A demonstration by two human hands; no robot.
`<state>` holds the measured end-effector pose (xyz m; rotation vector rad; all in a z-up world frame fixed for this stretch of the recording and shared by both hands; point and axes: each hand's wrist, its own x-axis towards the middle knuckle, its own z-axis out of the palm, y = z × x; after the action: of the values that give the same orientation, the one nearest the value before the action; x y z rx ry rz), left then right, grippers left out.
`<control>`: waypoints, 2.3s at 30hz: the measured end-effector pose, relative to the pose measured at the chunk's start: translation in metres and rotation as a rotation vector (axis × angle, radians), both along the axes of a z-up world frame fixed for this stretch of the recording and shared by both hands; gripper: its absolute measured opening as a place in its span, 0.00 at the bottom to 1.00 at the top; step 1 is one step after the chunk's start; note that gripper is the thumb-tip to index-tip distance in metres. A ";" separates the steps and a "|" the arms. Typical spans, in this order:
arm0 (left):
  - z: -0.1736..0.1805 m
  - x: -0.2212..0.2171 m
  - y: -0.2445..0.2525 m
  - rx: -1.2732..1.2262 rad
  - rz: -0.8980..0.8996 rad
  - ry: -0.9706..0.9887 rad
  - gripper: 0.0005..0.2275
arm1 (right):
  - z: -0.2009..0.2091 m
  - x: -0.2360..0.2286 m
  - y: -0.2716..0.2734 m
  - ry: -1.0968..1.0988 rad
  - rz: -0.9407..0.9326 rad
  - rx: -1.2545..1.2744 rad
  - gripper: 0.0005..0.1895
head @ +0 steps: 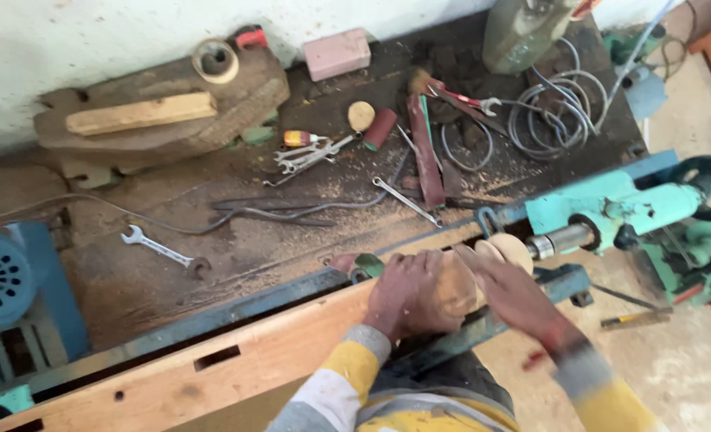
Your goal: The person uses a lathe to turn a piece of wood, applying a handheld tool to create decorative grooves and then using a sanding block against the rotating surface.
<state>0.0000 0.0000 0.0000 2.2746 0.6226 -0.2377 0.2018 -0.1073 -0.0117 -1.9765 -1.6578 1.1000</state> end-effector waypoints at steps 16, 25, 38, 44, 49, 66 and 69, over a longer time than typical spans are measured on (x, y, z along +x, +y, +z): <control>-0.007 -0.002 -0.021 0.170 0.081 -0.212 0.46 | 0.038 -0.027 -0.014 -0.083 -0.165 -0.122 0.32; -0.015 -0.001 -0.019 0.201 0.080 -0.215 0.44 | 0.009 -0.020 -0.021 -0.085 -0.124 0.064 0.29; 0.000 -0.003 -0.016 0.179 0.109 -0.216 0.45 | 0.033 -0.025 -0.014 -0.043 -0.132 0.028 0.31; -0.001 -0.003 -0.017 0.139 0.106 -0.234 0.45 | 0.026 -0.024 -0.008 -0.043 -0.188 -0.092 0.28; -0.006 -0.002 -0.018 0.139 0.109 -0.208 0.44 | 0.036 -0.024 -0.005 -0.021 -0.195 -0.196 0.32; -0.001 0.002 -0.019 0.173 0.070 -0.199 0.46 | 0.050 -0.028 -0.018 -0.158 -0.198 -0.605 0.37; 0.002 0.000 -0.020 0.168 0.072 -0.189 0.45 | 0.038 -0.021 -0.003 0.008 0.000 0.401 0.31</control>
<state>-0.0004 -0.0202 0.0020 2.3942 0.6439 0.0671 0.1811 -0.1099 0.0261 -1.7100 -1.7147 0.7028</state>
